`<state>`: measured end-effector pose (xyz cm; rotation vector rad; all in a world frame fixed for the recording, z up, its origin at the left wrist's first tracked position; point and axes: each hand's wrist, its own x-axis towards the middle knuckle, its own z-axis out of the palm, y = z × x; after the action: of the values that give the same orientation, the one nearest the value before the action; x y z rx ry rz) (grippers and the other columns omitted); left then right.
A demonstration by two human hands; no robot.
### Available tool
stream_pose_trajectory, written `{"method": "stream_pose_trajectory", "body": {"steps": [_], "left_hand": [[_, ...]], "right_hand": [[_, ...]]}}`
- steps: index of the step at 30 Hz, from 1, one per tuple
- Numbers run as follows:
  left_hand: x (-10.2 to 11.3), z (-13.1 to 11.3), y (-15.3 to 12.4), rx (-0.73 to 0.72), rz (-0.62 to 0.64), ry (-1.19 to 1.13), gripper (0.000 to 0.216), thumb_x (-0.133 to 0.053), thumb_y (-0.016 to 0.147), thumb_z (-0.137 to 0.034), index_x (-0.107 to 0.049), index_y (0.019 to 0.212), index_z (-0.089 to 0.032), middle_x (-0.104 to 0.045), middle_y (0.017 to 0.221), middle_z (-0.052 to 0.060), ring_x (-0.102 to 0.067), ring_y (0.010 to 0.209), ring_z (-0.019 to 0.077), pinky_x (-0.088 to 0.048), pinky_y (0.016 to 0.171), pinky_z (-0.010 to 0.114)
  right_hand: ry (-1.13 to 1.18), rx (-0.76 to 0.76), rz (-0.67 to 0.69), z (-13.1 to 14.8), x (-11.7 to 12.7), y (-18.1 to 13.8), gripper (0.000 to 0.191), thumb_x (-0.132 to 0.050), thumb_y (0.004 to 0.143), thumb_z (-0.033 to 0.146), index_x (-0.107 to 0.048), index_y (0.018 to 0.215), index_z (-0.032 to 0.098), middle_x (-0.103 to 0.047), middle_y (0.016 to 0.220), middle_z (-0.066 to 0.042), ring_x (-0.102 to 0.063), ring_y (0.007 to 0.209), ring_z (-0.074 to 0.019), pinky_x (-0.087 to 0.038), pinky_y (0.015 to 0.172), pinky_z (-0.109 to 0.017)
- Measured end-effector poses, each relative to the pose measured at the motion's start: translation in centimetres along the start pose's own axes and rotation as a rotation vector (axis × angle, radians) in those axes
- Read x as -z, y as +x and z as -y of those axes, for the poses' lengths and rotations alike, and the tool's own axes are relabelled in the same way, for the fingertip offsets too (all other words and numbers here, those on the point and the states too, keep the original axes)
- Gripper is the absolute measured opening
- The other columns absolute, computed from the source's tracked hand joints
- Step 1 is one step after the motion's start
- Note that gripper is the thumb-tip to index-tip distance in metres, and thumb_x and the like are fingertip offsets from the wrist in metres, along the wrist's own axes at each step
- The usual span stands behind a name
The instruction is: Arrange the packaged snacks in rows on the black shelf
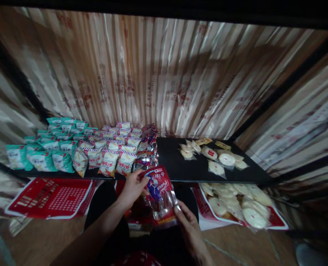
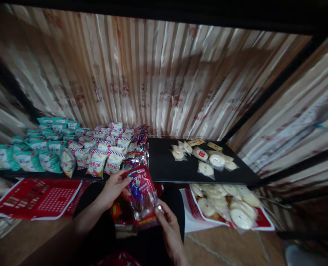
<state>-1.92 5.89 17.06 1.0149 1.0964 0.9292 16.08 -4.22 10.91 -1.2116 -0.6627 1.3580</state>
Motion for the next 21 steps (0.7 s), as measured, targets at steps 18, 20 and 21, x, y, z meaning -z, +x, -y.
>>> {"method": "stream_pose_trajectory", "body": {"steps": [18,20,21], "left_hand": [[-4.7,-1.9,0.7,-0.099,-0.058,0.281,0.002,-0.055,0.075,-0.022,-0.055,0.074,-0.023,-0.054,0.049,-0.005,-0.049,0.034,0.0092,-0.030,0.033,0.017],[-5.2,-1.2,0.6,-0.134,-0.063,0.302,0.004,-0.054,0.075,-0.019,-0.057,0.075,-0.022,-0.057,0.054,-0.003,-0.052,0.041,0.0098,-0.035,0.038,0.017],[-5.3,-1.0,0.5,-0.155,-0.053,0.299,0.005,-0.054,0.075,-0.019,-0.057,0.076,-0.022,-0.059,0.058,-0.002,-0.054,0.046,0.0104,-0.038,0.041,0.017]], "right_hand": [[-0.581,0.258,-0.139,-1.5,-4.1,3.4,0.081,-0.081,0.051,0.030,-0.051,0.126,0.022,-0.047,0.136,-0.010,-0.036,0.129,-0.0326,-0.027,0.108,-0.047],[-0.541,0.222,-0.150,-1.7,-4.1,3.5,0.076,-0.077,0.056,0.031,-0.050,0.126,0.022,-0.051,0.132,-0.010,-0.044,0.124,-0.0306,-0.034,0.104,-0.043],[-0.508,0.219,-0.152,-1.8,-4.0,3.5,0.073,-0.076,0.058,0.031,-0.050,0.126,0.022,-0.053,0.129,-0.009,-0.048,0.120,-0.0292,-0.037,0.102,-0.041]]}}
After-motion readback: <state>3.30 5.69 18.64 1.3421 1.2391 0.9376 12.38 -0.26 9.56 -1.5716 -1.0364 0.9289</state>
